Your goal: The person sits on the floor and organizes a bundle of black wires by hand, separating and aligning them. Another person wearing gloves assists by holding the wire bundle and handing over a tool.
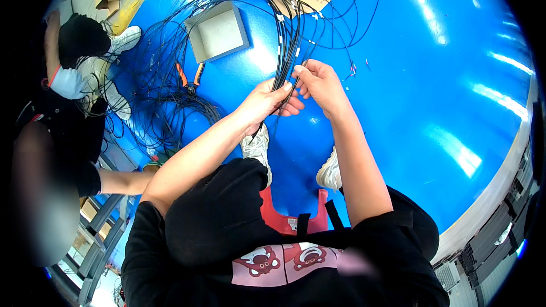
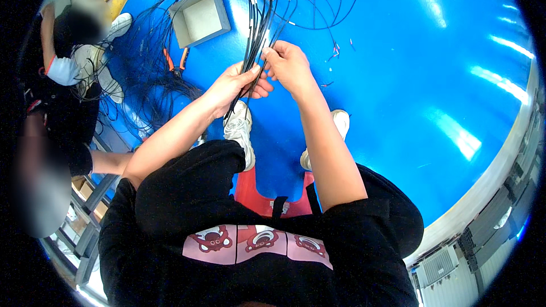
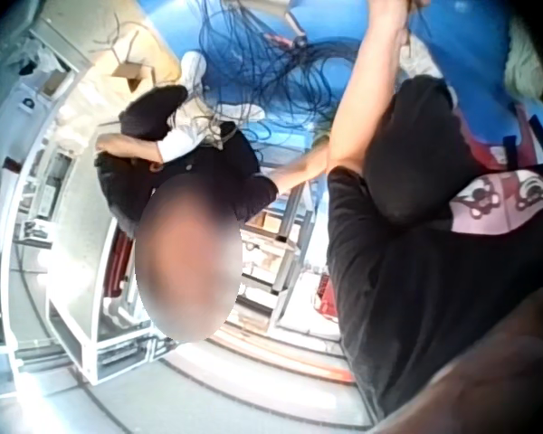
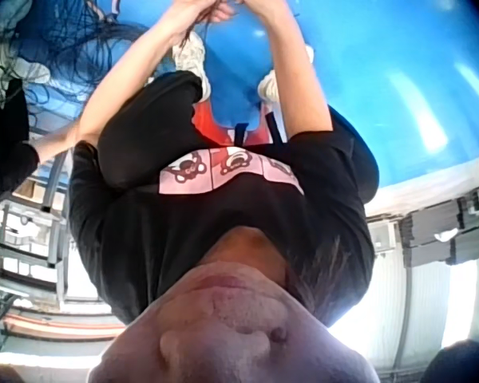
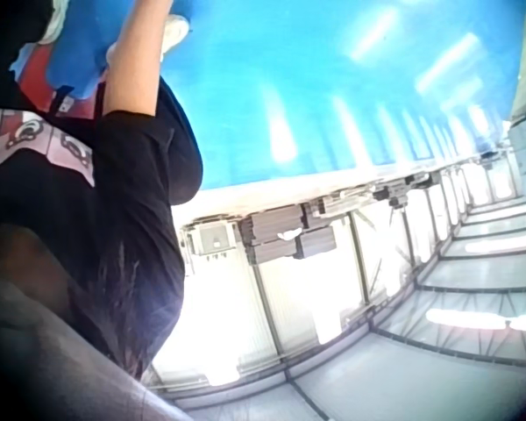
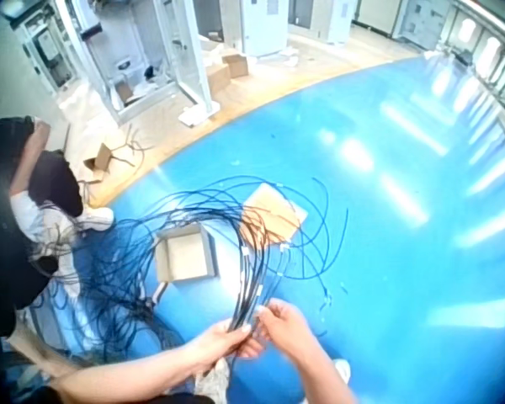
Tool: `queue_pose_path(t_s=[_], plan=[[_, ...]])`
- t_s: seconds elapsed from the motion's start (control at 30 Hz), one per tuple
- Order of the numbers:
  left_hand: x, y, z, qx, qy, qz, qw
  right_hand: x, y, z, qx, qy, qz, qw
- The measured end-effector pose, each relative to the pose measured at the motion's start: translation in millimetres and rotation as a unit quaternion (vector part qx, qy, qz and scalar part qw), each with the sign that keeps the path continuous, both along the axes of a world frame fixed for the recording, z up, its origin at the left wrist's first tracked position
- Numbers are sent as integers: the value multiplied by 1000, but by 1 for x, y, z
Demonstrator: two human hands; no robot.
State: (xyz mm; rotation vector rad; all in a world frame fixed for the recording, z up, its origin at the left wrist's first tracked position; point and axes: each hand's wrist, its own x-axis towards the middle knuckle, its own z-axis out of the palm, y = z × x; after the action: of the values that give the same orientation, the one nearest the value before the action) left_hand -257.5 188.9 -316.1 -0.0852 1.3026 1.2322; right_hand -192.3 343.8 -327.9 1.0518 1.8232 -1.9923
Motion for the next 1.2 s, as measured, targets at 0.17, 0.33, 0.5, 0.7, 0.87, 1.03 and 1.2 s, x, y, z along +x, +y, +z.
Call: queue_pose_path(t_s=[0.17,0.33,0.5,0.7,0.87,1.03,1.2], plan=[[0,0,-4,6,-32,1,999,2,3,-7,-21,-17,5,1000],[4,1,-2,-1,23,12,1000,21,-22,-38,-2,6,66,998],[-25,-8,44,13,52,74,996,27,-17,4,-133,14,-25,991],[-74,-30,132,121,193,210,951,43,31,-40,63,-16,-98,993],[-85,-44,195,135,278,254,917,28,63,-50,103,29,-135,985],[-91,-72,274,206,338,262,880,28,74,-21,107,48,-90,989],[-88,-89,352,266,375,258,850,29,76,17,123,56,-57,989]])
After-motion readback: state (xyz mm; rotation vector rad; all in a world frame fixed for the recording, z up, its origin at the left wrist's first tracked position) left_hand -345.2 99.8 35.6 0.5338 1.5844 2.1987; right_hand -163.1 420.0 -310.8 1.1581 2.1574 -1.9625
